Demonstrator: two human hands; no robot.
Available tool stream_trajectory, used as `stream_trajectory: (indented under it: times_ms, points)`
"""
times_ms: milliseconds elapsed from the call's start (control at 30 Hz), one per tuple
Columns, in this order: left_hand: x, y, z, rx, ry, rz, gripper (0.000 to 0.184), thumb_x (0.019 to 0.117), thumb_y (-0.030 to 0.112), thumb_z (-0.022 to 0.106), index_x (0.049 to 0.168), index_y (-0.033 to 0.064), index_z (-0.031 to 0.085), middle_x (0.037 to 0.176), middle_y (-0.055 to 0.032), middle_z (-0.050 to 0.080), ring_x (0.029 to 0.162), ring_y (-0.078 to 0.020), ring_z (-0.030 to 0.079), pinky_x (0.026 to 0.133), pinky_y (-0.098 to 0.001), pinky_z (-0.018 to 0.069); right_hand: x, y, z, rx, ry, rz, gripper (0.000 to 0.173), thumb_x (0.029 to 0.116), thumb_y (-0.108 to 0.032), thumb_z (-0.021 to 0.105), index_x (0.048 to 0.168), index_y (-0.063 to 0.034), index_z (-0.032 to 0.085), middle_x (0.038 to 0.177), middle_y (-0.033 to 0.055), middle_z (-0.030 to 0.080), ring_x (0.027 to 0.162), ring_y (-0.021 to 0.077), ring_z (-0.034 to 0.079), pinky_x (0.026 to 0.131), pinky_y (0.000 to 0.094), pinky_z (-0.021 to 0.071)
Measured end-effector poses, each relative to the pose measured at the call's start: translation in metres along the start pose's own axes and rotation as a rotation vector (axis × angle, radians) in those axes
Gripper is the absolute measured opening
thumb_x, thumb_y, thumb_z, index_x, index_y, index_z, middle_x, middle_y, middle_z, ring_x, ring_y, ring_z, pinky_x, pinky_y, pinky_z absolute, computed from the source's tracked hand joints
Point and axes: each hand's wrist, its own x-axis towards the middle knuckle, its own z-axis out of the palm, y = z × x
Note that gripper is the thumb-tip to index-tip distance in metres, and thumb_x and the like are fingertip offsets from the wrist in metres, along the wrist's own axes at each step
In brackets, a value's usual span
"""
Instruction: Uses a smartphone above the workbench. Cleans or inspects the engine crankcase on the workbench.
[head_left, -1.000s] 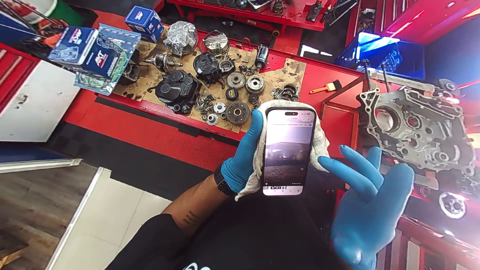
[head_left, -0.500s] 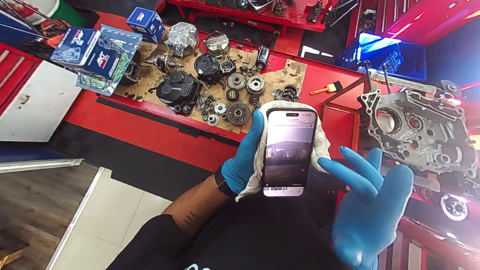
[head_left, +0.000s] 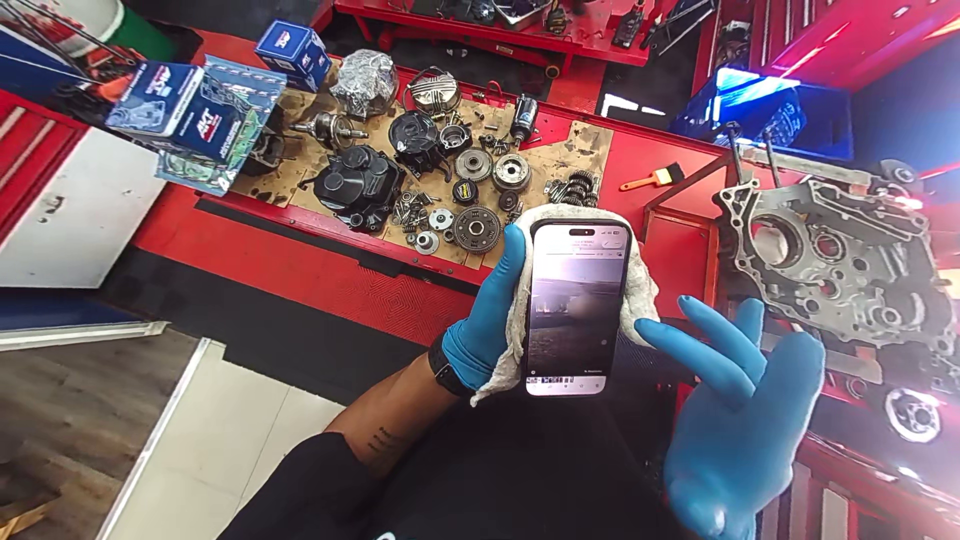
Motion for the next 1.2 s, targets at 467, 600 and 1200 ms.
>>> stream_trajectory:
  times_ms: [467, 600, 1200]
  points:
    - [-0.0038, -0.0008, 0.0006, 0.003, -0.008, -0.012, 0.053, 0.1002, 0.058, 0.051, 0.125, 0.0153, 0.068, 0.118, -0.0068, 0.073, 0.114, -0.0144, 0.068, 0.1, -0.0339, 0.0558, -0.0034, -0.0028, 0.0001, -0.017, 0.008, 0.002, 0.092, 0.088, -0.078, 0.051, 0.162, -0.0436, 0.009, 0.15, -0.0189, 0.052, 0.144, 0.0164, 0.047, 0.127, 0.051, 0.0225]
    - [-0.0045, -0.0014, 0.0003, 0.001, -0.006, -0.01, 0.052, 0.1, 0.058, 0.051, 0.125, 0.0156, 0.068, 0.118, -0.0072, 0.073, 0.114, -0.0153, 0.069, 0.099, -0.0346, 0.0562, -0.0041, -0.0034, 0.0, -0.021, 0.015, -0.003, 0.092, 0.088, -0.078, 0.051, 0.162, -0.0434, 0.009, 0.149, -0.0186, 0.053, 0.143, 0.016, 0.047, 0.127, 0.051, 0.0228]
    - [-0.0053, -0.0018, -0.0008, 0.009, -0.02, -0.013, 0.054, 0.1003, 0.059, 0.05, 0.127, 0.0155, 0.067, 0.12, -0.0072, 0.073, 0.116, -0.0154, 0.068, 0.101, -0.0353, 0.0554, -0.0065, -0.0036, 0.0007, -0.032, 0.024, -0.004, 0.092, 0.0883, -0.078, 0.05, 0.162, -0.0429, 0.008, 0.147, -0.0178, 0.055, 0.142, 0.0163, 0.048, 0.127, 0.0502, 0.0246]
